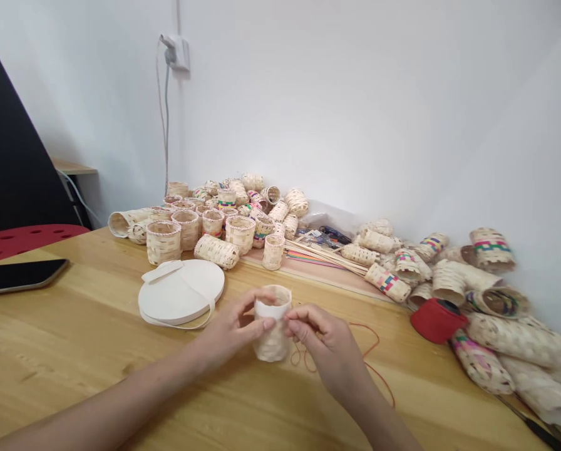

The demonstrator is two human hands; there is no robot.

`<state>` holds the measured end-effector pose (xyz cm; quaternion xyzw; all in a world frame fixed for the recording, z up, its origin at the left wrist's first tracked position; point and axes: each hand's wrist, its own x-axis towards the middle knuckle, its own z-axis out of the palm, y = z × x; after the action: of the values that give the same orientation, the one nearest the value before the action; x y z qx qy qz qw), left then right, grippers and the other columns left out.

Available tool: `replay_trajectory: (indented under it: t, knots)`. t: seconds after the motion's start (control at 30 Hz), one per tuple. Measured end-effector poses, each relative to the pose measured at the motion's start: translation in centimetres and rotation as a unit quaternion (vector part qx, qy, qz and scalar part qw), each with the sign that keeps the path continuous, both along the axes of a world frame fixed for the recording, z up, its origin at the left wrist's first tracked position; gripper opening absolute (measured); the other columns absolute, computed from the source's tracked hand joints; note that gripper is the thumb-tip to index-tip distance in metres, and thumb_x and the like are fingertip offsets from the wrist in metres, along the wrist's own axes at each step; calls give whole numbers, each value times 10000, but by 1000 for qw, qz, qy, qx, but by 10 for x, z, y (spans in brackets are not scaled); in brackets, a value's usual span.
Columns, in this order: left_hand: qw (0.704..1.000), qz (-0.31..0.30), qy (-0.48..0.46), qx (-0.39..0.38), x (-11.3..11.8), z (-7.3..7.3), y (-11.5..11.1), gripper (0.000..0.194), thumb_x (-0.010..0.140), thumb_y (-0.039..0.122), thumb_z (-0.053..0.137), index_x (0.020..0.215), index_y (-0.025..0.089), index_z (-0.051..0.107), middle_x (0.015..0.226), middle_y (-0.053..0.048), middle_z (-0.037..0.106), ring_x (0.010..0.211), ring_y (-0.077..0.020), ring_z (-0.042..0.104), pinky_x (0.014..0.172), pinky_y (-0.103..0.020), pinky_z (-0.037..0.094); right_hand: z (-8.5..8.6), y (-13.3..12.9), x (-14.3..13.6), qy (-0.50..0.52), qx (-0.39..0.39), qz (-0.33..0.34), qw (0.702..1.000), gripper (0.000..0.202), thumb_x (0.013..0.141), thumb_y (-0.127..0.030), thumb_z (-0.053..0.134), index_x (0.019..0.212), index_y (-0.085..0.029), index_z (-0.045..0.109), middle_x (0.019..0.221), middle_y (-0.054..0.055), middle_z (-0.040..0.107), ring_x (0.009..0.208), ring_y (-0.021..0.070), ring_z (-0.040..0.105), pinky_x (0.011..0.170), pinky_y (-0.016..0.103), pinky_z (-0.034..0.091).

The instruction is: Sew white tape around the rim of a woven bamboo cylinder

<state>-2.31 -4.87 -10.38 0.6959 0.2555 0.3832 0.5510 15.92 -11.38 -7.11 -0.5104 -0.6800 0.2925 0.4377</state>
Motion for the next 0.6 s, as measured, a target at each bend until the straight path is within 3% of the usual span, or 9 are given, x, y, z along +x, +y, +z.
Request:
replay_trajectory:
  t: [0.07, 0.17, 0.27, 0.4, 0.6]
  knots:
    - [999, 20, 24, 38, -2, 1, 1, 239, 792, 397, 607, 923, 200, 636, 1228, -94, 497, 1227, -273, 419, 948, -379, 414, -4, 3, -1, 27, -11, -1, 1000, 130, 851, -245, 528, 824, -200, 648, 725, -14, 635, 693, 131, 578, 641, 217, 421]
    - [996, 38, 37, 66, -4, 6, 3, 213, 771, 391, 622, 779, 180, 654, 1206, -97, 498, 1252, -282, 392, 940, -368, 422, -7, 4, -5, 47, -14, 3, 999, 130, 833, -249, 548, 784, -191, 654, 721, -11, 619, 682, 126, 548, 618, 212, 406]
    - [995, 44, 44, 79, -5, 10, 4, 177, 738, 360, 667, 767, 186, 665, 1165, -95, 555, 1284, -281, 358, 966, -367, 397, -9, 3, -10, 87, -39, 23, 995, 134, 824, -260, 556, 768, -187, 653, 714, -8, 618, 679, 125, 546, 622, 217, 410]
    - [996, 37, 34, 77, -6, 13, 3, 184, 770, 332, 647, 896, 212, 707, 1131, -86, 610, 1252, -257, 405, 958, -354, 405, -12, 5, -10, 137, -51, 46, 988, 168, 814, -319, 576, 788, -186, 675, 713, 1, 629, 671, 131, 554, 622, 229, 428]
    - [994, 22, 59, 84, -9, 21, 4, 174, 783, 329, 632, 726, 189, 716, 1244, -77, 531, 1228, -264, 432, 993, -354, 374, -13, 9, 0, 95, -10, -26, 995, 195, 806, -345, 588, 830, -201, 716, 803, 16, 654, 743, 153, 569, 631, 237, 420]
